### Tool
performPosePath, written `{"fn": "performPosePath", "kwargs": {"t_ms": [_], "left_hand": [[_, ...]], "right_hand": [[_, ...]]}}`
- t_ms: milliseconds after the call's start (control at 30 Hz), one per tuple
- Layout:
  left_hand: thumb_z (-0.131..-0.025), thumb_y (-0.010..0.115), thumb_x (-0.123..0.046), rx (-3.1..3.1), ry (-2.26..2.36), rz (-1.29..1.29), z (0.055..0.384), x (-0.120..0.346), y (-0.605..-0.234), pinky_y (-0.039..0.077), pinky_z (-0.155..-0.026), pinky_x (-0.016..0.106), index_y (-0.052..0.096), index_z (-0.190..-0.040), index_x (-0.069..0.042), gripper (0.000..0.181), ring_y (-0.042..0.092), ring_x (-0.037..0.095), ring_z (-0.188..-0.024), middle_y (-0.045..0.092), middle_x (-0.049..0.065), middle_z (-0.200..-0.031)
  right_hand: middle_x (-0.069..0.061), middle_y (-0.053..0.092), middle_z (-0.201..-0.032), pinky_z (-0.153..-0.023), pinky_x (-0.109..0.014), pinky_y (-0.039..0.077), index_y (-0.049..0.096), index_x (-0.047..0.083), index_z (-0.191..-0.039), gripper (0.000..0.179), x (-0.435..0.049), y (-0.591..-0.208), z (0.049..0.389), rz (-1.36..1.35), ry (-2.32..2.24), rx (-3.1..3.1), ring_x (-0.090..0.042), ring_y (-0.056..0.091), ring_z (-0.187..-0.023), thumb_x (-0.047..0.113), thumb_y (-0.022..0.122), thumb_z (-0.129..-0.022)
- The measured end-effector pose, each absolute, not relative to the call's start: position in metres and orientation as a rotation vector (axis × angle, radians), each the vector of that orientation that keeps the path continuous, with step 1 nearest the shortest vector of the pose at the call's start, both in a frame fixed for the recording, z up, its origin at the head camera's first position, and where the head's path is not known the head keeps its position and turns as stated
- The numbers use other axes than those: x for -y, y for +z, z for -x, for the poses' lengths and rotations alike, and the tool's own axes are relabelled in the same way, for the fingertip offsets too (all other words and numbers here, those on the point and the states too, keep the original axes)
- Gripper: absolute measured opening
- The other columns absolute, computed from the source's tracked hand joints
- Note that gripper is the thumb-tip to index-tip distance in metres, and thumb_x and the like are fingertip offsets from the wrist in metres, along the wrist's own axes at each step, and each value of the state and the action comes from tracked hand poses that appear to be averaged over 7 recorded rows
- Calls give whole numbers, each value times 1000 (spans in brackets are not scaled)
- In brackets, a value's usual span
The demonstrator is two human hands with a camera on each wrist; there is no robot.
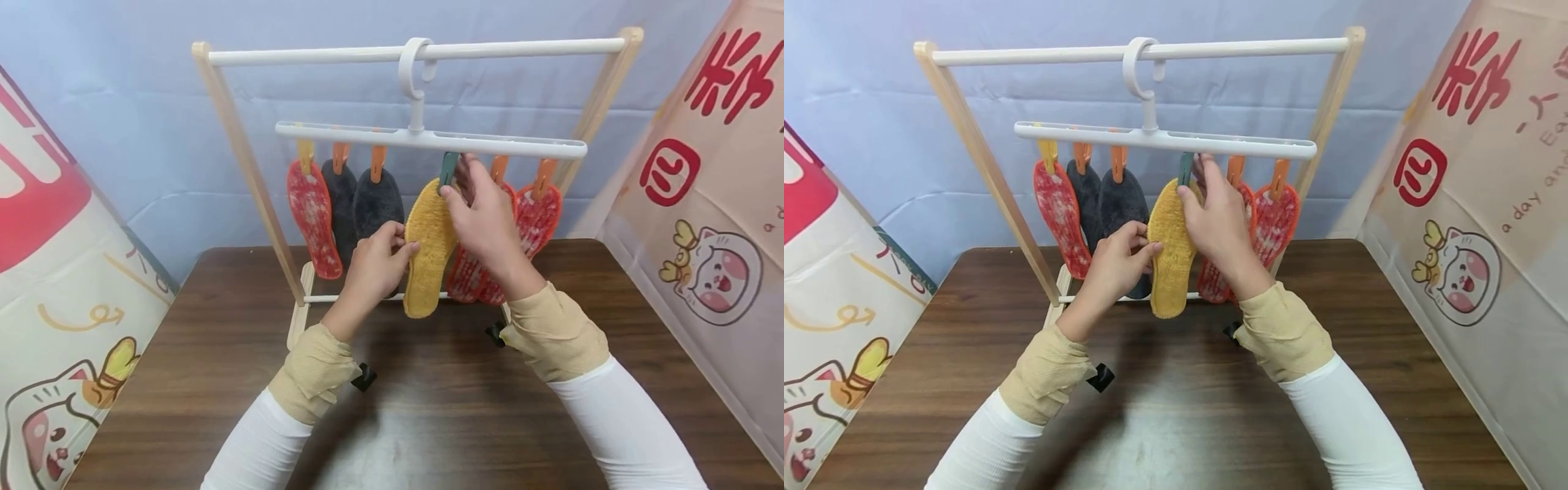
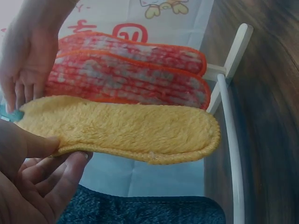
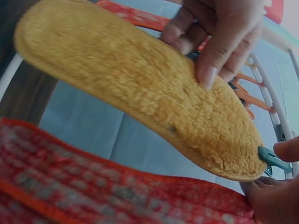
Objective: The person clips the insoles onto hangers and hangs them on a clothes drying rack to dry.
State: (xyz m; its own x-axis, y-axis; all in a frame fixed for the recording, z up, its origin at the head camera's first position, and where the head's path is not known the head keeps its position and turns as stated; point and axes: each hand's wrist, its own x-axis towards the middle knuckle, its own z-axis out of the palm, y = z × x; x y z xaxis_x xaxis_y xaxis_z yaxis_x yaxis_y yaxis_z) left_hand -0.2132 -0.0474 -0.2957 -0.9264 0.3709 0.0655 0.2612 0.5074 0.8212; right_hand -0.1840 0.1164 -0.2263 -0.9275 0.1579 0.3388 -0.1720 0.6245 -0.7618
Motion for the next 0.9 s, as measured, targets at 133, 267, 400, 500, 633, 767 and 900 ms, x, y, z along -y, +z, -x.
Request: {"fn": "performPosePath", "kwargs": {"t_ms": [133,267,400,500,633,767,900], "left_hand": [[-99,67,-36,-2642,1389,-533,216,48,-299,55,-80,38,64,-118,-15,28,69,18,-99,76,-1,-107],[-98,68,-37,-2665,1401,-552,218,54,-304,54,-85,40,64,-117,-16,29,69,17,-101,76,-3,-107],[-99,68,-33,-2682,1408,-626,216,70,-312,55,-87,40,65,-120,-14,28,71,15,-101,75,-3,-109],[-99,68,-30,-2710,1373,-686,212,89,-319,55,-85,40,65,-119,-13,26,72,15,-97,75,-2,-109],[-98,68,-29,-2748,1313,-701,204,123,-329,54,-87,42,66,-117,-13,25,72,19,-96,75,1,-111],[-98,68,-29,-2790,1242,-662,198,157,-338,53,-90,47,66,-119,-12,27,72,24,-100,74,4,-115],[-100,64,-35,-2815,1162,-612,195,185,-346,52,-89,51,65,-122,-13,31,72,28,-102,72,7,-118]], "right_hand": [[-9,38,-160,-116,-34,36,31,6,-158,61,-117,-237,172,-113,1142,2443,-17,39,-145,13,57,-103],[-9,52,-150,-111,-35,42,46,7,-149,51,-120,-243,159,-143,1110,2400,-18,50,-138,8,60,-100],[-9,64,-137,-101,-26,49,58,6,-138,38,-128,-245,143,-148,1120,2425,-21,61,-126,7,62,-100],[-9,68,-130,-93,-16,49,63,6,-133,32,-138,-245,128,-128,1111,2509,-21,65,-117,11,62,-101],[-8,69,-126,-87,-8,45,66,10,-130,29,-158,-246,108,-83,1026,2607,-8,65,-109,17,62,-102],[-10,70,-124,-86,-5,42,66,9,-129,29,-179,-251,94,-34,956,2639,11,57,-104,18,62,-102],[-12,69,-123,-85,-2,39,66,10,-129,29,-199,-262,83,22,851,2666,15,53,-102,20,62,-102]]}}
